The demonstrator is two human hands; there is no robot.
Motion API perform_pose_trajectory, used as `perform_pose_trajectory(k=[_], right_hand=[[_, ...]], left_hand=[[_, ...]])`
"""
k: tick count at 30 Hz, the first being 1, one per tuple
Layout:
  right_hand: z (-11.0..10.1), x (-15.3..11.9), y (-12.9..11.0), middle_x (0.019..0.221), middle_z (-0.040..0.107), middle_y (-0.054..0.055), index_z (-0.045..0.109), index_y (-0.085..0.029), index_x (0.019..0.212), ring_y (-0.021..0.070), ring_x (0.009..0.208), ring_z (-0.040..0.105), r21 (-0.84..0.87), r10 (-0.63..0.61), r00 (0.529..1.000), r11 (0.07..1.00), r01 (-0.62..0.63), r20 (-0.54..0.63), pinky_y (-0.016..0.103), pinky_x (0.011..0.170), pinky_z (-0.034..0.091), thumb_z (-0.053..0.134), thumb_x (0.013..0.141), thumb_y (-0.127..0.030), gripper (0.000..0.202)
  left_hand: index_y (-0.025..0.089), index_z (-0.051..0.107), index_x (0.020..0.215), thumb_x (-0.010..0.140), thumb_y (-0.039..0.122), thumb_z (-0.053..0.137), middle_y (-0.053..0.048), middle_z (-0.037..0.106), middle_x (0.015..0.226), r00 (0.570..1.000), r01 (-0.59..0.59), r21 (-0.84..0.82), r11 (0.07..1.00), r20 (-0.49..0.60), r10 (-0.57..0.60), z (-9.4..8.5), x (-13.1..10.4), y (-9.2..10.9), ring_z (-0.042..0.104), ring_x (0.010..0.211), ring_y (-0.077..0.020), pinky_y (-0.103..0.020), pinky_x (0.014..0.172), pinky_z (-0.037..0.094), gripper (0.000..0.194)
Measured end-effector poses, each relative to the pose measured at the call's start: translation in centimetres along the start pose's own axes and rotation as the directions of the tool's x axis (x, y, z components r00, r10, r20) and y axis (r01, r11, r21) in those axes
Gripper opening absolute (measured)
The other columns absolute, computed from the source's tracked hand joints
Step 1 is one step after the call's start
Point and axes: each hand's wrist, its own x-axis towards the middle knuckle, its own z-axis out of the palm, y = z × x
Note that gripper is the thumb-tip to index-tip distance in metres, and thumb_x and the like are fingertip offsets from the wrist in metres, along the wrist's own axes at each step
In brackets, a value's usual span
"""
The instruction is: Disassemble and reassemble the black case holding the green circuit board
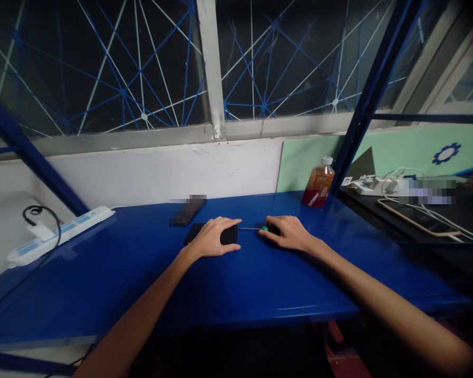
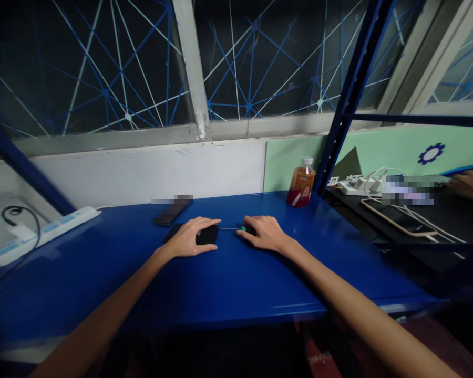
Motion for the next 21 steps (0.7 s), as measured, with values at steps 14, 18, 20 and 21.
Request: perform_pose_trajectory(k=[14,18,20,21], right_hand=[[0.15,0.14,0.39,0.078,0.064,0.002,0.055,-0.021,0.085,0.0163,0.067,0.056,0.024,0.03,1.0,0.999,-0.03,-0.005,0.025,0.055,0.026,0.052,0.084,-0.055,0.034],[0.4,0.27,0.38,0.066,0.062,-0.001,0.055,-0.022,0.091,0.0161,0.06,0.054,0.037,0.081,0.996,0.996,-0.082,0.025,0.025,0.054,0.025,0.057,0.081,-0.053,0.032],[0.42,0.31,0.33,0.066,0.063,0.0,0.056,-0.022,0.091,0.0161,0.06,0.055,0.036,0.073,0.997,0.997,-0.074,0.029,0.025,0.054,0.025,0.058,0.081,-0.052,0.031],[0.4,0.32,0.3,0.068,0.064,0.0,0.057,-0.022,0.09,0.0162,0.061,0.055,0.036,0.064,0.998,0.997,-0.065,0.025,0.025,0.054,0.025,0.057,0.081,-0.052,0.031]], left_hand=[[0.034,0.04,0.137,0.079,0.057,0.058,-0.006,0.051,0.134,0.999,0.008,0.006,1.0,0.032,-0.008,-0.14,0.01,0.04,0.046,0.12,-0.0301,-0.048,0.096,0.038,0.065],[0.033,0.041,0.137,0.078,0.057,0.057,-0.006,0.051,0.135,0.999,0.016,0.002,1.0,0.036,-0.016,-0.17,0.01,0.09,0.045,0.121,-0.0312,-0.049,0.096,0.038,0.065],[0.034,0.041,0.137,0.078,0.057,0.057,-0.006,0.051,0.134,0.999,0.014,-0.001,1.0,0.034,-0.014,-0.16,0.0,0.11,0.046,0.12,-0.0313,-0.049,0.096,0.038,0.065],[0.034,0.041,0.137,0.078,0.058,0.057,-0.006,0.051,0.134,0.999,0.013,-0.001,1.0,0.032,-0.013,-0.16,0.0,0.11,0.046,0.12,-0.0313,-0.049,0.095,0.039,0.065]])
